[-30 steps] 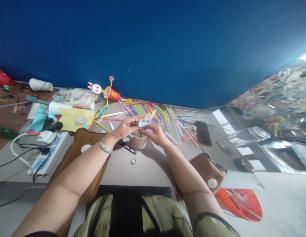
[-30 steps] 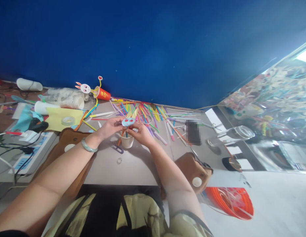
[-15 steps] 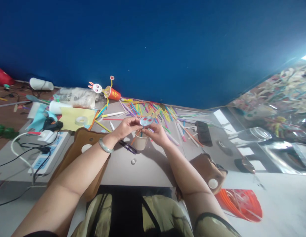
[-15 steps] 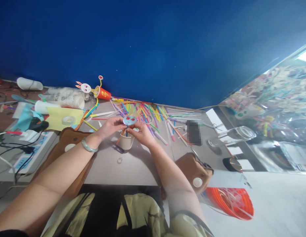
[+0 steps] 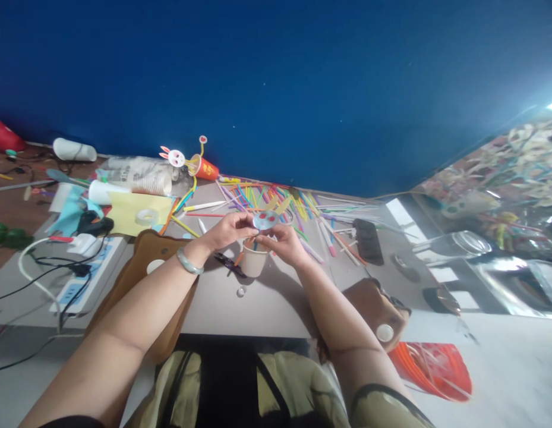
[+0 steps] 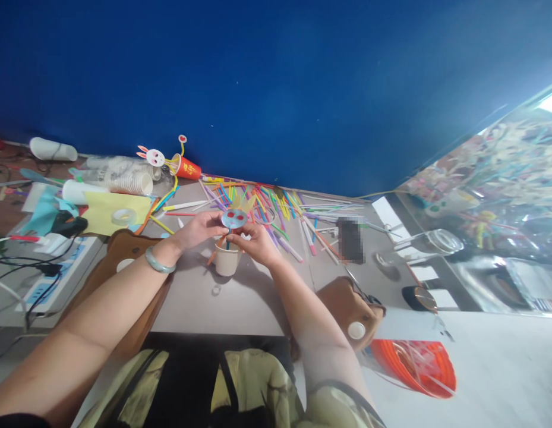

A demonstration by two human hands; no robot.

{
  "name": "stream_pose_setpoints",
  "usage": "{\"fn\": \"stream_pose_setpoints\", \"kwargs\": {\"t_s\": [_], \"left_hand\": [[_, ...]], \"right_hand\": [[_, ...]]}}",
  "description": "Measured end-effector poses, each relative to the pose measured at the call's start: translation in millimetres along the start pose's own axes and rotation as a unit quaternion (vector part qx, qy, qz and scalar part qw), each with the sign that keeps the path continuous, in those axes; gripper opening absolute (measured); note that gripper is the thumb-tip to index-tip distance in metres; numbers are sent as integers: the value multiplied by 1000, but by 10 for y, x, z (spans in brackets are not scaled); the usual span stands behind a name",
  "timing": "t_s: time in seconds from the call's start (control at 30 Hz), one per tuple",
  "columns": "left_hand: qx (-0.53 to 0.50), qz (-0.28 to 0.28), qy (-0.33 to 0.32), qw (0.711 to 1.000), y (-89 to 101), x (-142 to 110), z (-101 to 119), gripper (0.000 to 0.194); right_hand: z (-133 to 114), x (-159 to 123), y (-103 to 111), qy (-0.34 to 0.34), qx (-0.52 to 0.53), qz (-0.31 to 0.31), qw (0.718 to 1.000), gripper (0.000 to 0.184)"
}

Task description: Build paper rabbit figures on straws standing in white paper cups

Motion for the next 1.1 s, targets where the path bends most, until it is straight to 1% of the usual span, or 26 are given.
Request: {"fn": "stream_pose_setpoints", "kwargs": {"t_s": [0.17, 0.37, 0.6, 0.77, 0.93, 1.1], "left_hand": [[-4, -28, 11, 1000, -27, 12, -16, 36], [-21, -9, 19, 1000, 52, 19, -100, 37], [-22, -19, 39, 999, 24, 9, -77, 39], [-50, -28, 40, 998, -42, -19, 5, 38], [-66, -12, 11, 998, -47, -20, 53, 38], [-57, 4, -13, 998, -22, -3, 47, 36]], "right_hand": [[-9, -5, -31, -7, -4, -21, 1000, 42], [36, -18, -91, -39, 38, -53, 997, 55], [-16, -19, -103, -36, 43, -62, 996, 53], [-66, -39, -92, -25, 31, -40, 998, 50], [-83, -69, -87, -23, 6, -15, 1000, 45], [-92, -83, -81, -25, 2, 29, 999, 42]]}}
Point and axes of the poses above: each hand's wrist, its own x-axis towards the middle knuckle, its own y-axis out of the back of the hand, z = x × y, the point moved 7 cm from there along x, towards the middle knuckle, and after that the axes turned 10 degrees about -z, right-handed, at the moved point
